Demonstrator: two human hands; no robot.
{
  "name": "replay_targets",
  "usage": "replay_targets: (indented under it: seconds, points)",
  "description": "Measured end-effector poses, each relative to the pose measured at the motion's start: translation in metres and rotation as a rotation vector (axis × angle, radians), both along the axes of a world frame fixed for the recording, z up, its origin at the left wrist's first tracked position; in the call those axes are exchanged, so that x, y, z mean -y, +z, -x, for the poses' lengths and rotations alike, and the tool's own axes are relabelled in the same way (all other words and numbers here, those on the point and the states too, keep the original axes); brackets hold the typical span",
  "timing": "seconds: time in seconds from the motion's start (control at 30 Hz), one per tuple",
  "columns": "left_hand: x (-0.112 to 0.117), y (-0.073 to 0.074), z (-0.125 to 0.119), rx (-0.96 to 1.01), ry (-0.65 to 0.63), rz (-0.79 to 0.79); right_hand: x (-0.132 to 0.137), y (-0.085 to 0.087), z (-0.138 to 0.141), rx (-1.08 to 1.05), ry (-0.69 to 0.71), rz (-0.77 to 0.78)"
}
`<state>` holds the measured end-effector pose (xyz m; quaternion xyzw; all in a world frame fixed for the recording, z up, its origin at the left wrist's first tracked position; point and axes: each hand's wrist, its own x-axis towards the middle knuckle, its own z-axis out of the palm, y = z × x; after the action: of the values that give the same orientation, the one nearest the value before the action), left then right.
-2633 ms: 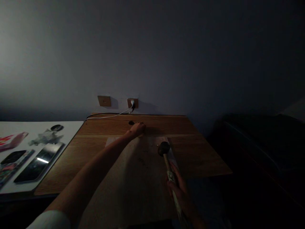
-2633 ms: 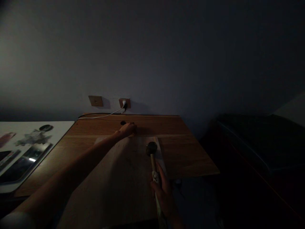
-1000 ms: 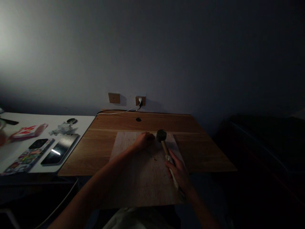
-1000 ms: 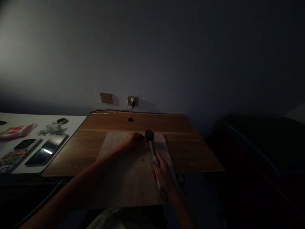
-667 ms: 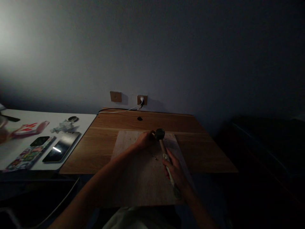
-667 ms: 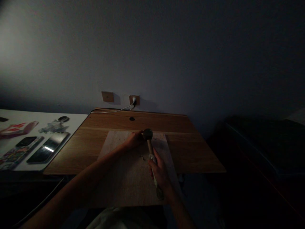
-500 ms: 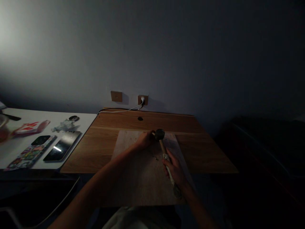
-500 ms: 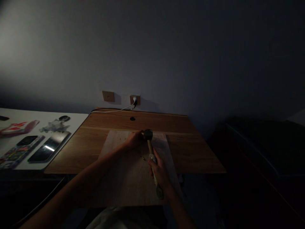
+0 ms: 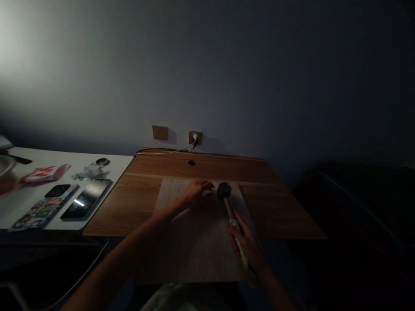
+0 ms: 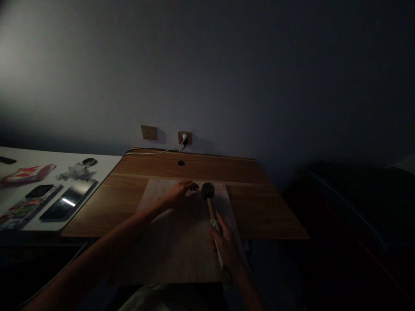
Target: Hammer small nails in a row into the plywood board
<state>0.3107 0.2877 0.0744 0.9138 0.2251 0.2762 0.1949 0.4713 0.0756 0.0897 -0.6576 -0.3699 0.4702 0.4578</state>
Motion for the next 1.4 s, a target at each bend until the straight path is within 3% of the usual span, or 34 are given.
replay_targets:
  seconds: [0.17, 0.3, 0.4, 0.6, 0.77, 1.13, 1.4]
  points:
    - [0.013, 0.012, -0.001, -0.301, -0.121, -0.278, 0.011, -0.007, -0.007, 0.005, -0.015, 0.002]
    - [0.013, 0.011, -0.007, -0.408, -0.139, -0.351, 0.012, -0.008, -0.007, 0.004, -0.010, 0.019]
    - [0.007, 0.009, -0.004, -0.336, -0.093, -0.256, 0.012, -0.007, -0.006, -0.007, -0.005, 0.007]
    - [-0.010, -0.004, 0.009, 0.024, 0.129, 0.164, 0.011, -0.004, -0.006, 0.006, -0.022, 0.024]
    - [-0.009, -0.017, 0.010, 0.012, 0.164, 0.118, 0.009, -0.004, -0.006, 0.012, -0.025, 0.044]
    - [-0.012, -0.025, 0.011, 0.052, 0.166, 0.128, 0.008, 0.002, -0.003, -0.014, 0.020, 0.023]
    - [-0.013, -0.031, 0.011, 0.108, 0.178, 0.224, -0.024, 0.012, 0.021, -0.075, 0.067, -0.044]
